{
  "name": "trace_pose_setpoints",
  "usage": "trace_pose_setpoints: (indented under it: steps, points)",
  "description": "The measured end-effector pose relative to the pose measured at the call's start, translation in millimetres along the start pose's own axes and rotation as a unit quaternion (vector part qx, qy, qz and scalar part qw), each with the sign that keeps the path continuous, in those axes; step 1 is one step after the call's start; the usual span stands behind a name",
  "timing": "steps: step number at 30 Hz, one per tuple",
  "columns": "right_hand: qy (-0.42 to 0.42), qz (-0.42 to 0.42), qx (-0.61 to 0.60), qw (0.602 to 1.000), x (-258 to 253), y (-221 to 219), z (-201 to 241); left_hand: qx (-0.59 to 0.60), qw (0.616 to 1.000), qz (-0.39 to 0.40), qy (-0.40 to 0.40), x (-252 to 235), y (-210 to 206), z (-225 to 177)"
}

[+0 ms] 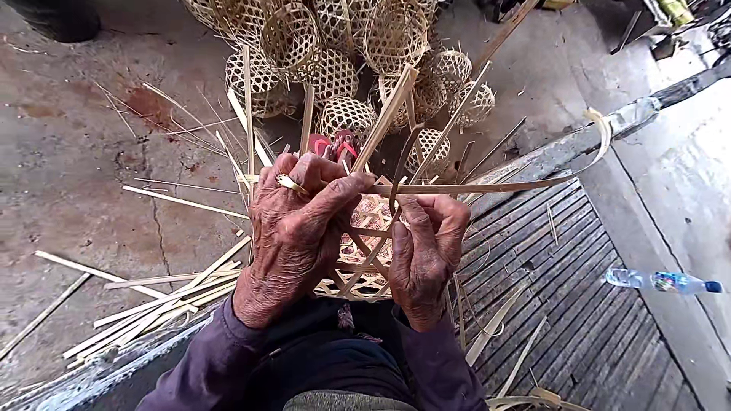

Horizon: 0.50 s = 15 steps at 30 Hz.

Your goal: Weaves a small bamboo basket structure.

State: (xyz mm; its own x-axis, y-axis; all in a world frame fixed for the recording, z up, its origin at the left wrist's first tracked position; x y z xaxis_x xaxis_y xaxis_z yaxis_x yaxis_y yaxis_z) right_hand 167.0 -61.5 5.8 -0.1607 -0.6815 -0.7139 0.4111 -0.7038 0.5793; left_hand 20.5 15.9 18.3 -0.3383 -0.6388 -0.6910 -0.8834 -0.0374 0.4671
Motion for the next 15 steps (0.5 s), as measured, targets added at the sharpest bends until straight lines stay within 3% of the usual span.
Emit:
trace_pose_setpoints:
  steps: [5, 8, 12, 15]
  points:
    - [0.016, -0.067, -0.1, 0.993, 6, 7, -7, -0.095, 0.992, 0.085, -0.018, 7, -14, -5]
    - [0.023, -0.089, -0.075, 0.993, 7, 13, -5, -0.121, 0.988, 0.092, -0.021, 7, -21, -5]
    - [-0.015, 0.044, 0.099, 0.994, -12, 8, 14, -0.138, 0.988, 0.069, -0.011, 8, -19, -5]
    - [-0.026, 0.107, 0.158, 0.981, -17, 3, 23, -0.133, 0.989, 0.057, -0.012, 12, -16, -7]
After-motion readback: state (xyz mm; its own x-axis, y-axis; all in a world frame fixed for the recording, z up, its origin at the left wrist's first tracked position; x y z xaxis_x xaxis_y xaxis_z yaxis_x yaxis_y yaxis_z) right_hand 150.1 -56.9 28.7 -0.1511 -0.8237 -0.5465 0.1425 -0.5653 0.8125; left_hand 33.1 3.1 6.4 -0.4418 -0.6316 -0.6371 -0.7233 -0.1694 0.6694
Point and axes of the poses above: each hand's wrist, its own x-axis away from the middle knuckle, its own y-axis out of the back of the hand, z = x × y, the point moved 6 cm from there along -x, towards the middle knuckle, and after that the axes turned 1 degree about -x, right-handed, at the moved point
